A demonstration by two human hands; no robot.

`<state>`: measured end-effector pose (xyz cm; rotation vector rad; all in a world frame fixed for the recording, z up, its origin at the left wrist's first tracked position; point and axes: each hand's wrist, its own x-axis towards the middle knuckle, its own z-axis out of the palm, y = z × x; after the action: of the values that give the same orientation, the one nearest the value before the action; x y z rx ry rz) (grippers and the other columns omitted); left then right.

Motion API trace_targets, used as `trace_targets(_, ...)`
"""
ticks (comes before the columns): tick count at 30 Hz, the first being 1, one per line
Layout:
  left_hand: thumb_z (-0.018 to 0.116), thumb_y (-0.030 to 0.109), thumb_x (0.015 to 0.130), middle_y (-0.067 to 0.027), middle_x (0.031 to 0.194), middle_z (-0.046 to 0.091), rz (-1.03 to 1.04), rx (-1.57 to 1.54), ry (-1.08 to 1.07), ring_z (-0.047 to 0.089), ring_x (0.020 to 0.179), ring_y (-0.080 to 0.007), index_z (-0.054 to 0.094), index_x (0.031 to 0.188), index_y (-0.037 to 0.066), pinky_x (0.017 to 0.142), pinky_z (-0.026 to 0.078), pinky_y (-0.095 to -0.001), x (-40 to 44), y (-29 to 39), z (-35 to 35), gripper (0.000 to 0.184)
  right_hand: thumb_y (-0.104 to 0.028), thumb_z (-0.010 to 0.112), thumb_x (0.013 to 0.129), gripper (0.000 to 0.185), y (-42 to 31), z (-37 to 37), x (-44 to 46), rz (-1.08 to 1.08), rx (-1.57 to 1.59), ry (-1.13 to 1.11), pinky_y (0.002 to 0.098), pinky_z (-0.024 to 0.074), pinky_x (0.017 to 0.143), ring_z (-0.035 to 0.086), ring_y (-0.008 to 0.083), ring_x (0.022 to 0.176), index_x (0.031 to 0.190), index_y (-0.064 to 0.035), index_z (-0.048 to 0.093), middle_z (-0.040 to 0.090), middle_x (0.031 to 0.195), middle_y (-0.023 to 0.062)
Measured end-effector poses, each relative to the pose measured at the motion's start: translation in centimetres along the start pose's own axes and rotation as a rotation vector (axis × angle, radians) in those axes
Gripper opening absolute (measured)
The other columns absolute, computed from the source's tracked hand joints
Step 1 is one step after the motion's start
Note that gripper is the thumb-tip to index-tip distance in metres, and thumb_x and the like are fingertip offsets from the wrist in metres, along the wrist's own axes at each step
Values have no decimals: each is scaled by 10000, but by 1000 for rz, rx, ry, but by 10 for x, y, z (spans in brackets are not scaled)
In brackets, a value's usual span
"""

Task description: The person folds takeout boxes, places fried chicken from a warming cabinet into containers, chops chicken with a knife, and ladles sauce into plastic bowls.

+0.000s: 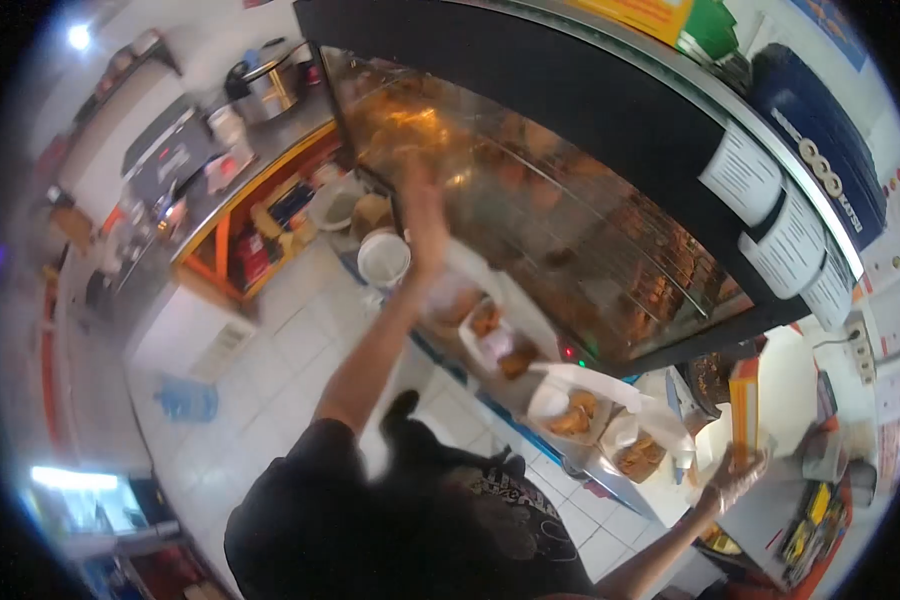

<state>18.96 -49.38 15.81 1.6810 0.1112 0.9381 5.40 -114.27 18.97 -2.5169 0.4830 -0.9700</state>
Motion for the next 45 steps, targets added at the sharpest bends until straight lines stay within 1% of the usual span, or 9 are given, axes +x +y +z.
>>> trace_targets(11,182,654,980,-278,1587,45,-82,205,461,60,1482,-397,77,1518,-59,1197,50,-481,157,-52,-1,900,3,761,730,694,-61,-99,-305,356,98,227,416,427,1043,472,310,1255,1344,-51,443,506,1342,169)
trace_targets(14,219,640,987,-258,1593,-89,-182,314,137,-51,1487,-385,-59,1523,-29,1192,-32,-489,106,-33,11,901,110,735,654,740,-179,-75,-293,-162,-160,165,405,431,1035,471,270,1250,1331,-56,489,499,1341,148)
trace_targets(16,256,629,992,-249,1598,-75,-36,113,-101,-51,1489,-372,-9,1534,-12,1194,-50,-459,67,-14,-7,880,120,707,665,718,-278,-51,-271,647,531,141,427,433,1039,465,291,1270,1333,-49,508,490,1377,161)
trace_targets(20,350,590,995,-231,1607,-11,-427,-178,-1044,124,1478,-379,94,1550,40,1171,237,-443,24,22,-123,822,-10,757,778,649,-357,12,-260,-452,-52,-113,495,493,1009,434,398,1313,1314,-196,441,426,1422,188)
trace_targets(32,502,256,1015,-163,1536,298,-990,-476,-212,370,1372,-243,235,1520,12,1109,335,-355,7,-76,-355,621,-105,698,815,547,-558,181,-284,-1035,487,-456,442,568,827,639,389,1063,1304,-49,459,565,1285,246)
trace_targets(37,567,243,978,-228,1544,258,-575,32,-382,317,1410,-303,256,1503,-10,1140,298,-388,26,-151,-436,660,-370,440,996,549,-683,226,-180,-121,-249,-515,398,437,1057,535,329,1215,1432,-38,400,502,1382,208)
trace_targets(39,674,123,896,-283,1544,244,-347,450,-507,281,1439,-347,209,1502,-37,1165,275,-398,38,-178,-451,780,-363,482,971,696,-677,260,-141,-234,-506,-418,394,432,1056,409,290,1342,1532,-68,193,263,1554,175)
trace_targets(40,674,123,896,-283,1544,244,-336,436,-507,281,1439,-347,209,1502,-37,1165,275,-398,59,-167,-445,780,-427,618,856,671,-626,313,-116,-702,-456,261,486,463,963,559,386,1171,1409,-87,449,573,1279,218)
trace_targets(45,601,51,936,-230,1503,359,-944,-307,-272,370,1389,-315,185,1499,-51,1143,315,-387,127,-128,-423,707,-399,642,826,596,-658,318,-79,-114,-634,-186,447,472,977,580,349,1170,1329,-89,555,591,1273,216)
